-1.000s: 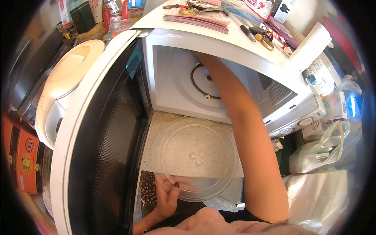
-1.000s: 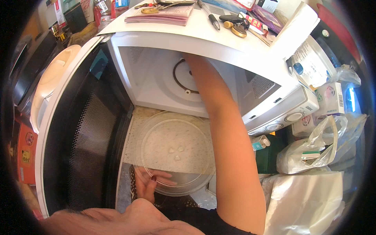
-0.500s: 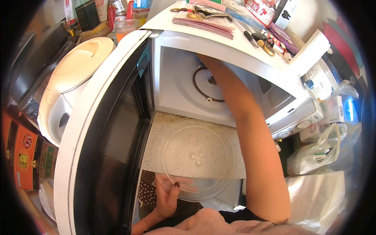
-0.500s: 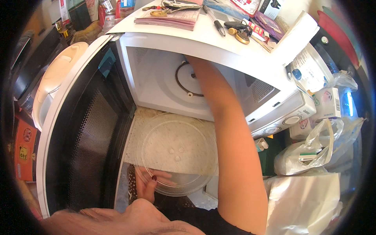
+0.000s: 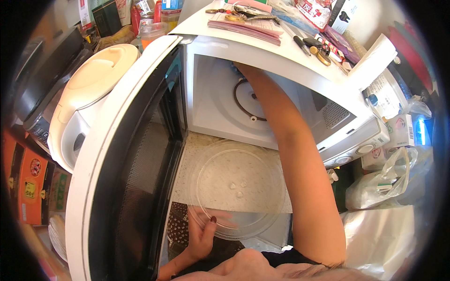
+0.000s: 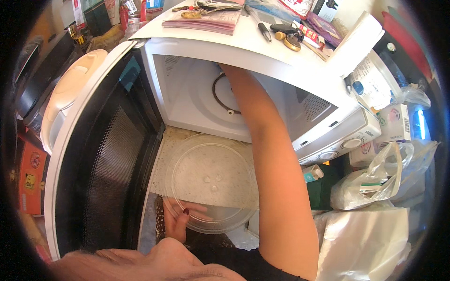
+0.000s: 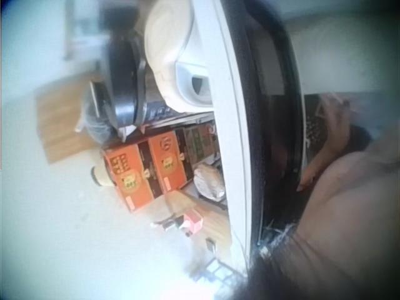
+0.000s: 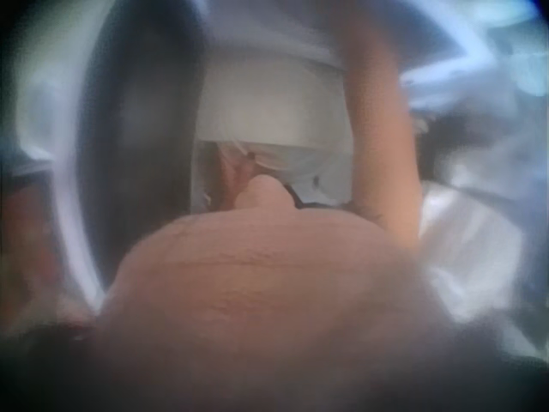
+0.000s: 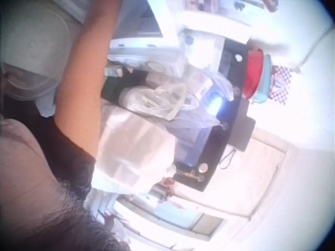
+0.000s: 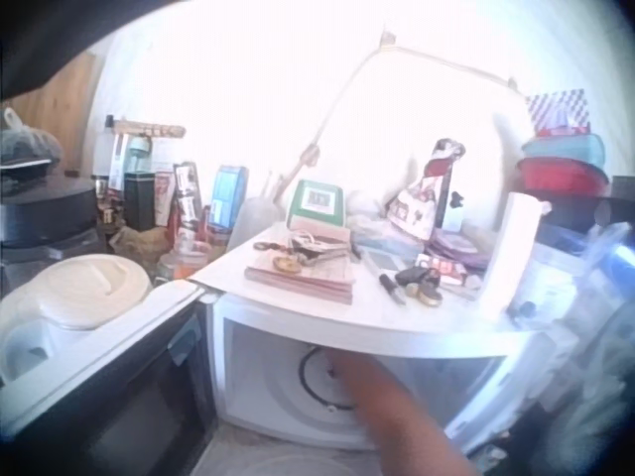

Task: The person cleans the interior and door of a microwave using a cloth, wiping the surfaces and handling the glass turntable tray.

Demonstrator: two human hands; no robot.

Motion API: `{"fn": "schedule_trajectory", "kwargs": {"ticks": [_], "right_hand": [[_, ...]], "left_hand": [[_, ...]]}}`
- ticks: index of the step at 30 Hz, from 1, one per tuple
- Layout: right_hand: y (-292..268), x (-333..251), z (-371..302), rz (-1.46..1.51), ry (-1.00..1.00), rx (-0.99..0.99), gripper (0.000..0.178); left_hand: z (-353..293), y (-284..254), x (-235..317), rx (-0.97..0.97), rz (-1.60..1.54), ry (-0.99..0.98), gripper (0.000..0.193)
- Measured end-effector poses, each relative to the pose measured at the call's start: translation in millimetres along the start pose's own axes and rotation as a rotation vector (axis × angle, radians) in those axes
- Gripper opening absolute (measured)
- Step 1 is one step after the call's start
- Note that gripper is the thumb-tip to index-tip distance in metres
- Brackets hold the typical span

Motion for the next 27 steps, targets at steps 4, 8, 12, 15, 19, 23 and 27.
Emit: {"fn": "schedule_trajectory", "kwargs": {"ticks": [4,8,12,15,19,23,27], "right_hand": [[2.9,-5.0,8.7,0.022,-0.025,0.007,0.043],[1.4,-4.7,-0.7,0.029,-0.016,-0.013,0.043],[7.0,-14.8,1.7,0.034,-0.034,0.003,0.043],[12.2,-23.5,9.8,0.055,-0.057,0.016,0.043],[12.0,-25.8,12.9,0.055,-0.06,0.024,0.043],[7.7,-19.2,8.0,0.043,-0.06,0.036,0.043],[11.8,-23.2,3.3,0.057,-0.084,0.061,0.043]], "left_hand": [[-2.5,2.3,1.9,0.013,0.037,0.001,0.019],[-2.8,2.6,3.8,0.013,0.003,0.004,0.018],[-2.0,2.6,4.0,0.001,0.042,0.011,0.018],[-3.2,4.9,7.2,0.018,0.049,-0.025,0.019],[-2.1,5.2,9.9,0.031,0.06,-0.04,0.02],[0.7,3.0,4.2,0.006,0.052,-0.024,0.021],[-0.1,7.4,4.9,0.039,0.074,-0.029,0.025]]}}
Point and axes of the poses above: each hand's wrist, its own z-axis towards the middle knuckle, its own y-axis out of the palm, x = y × z, the point moved 2 cm from there along z, towards the middle knuckle, and after that the axes turned 9 degrees about -y, right-handed, at the moved point
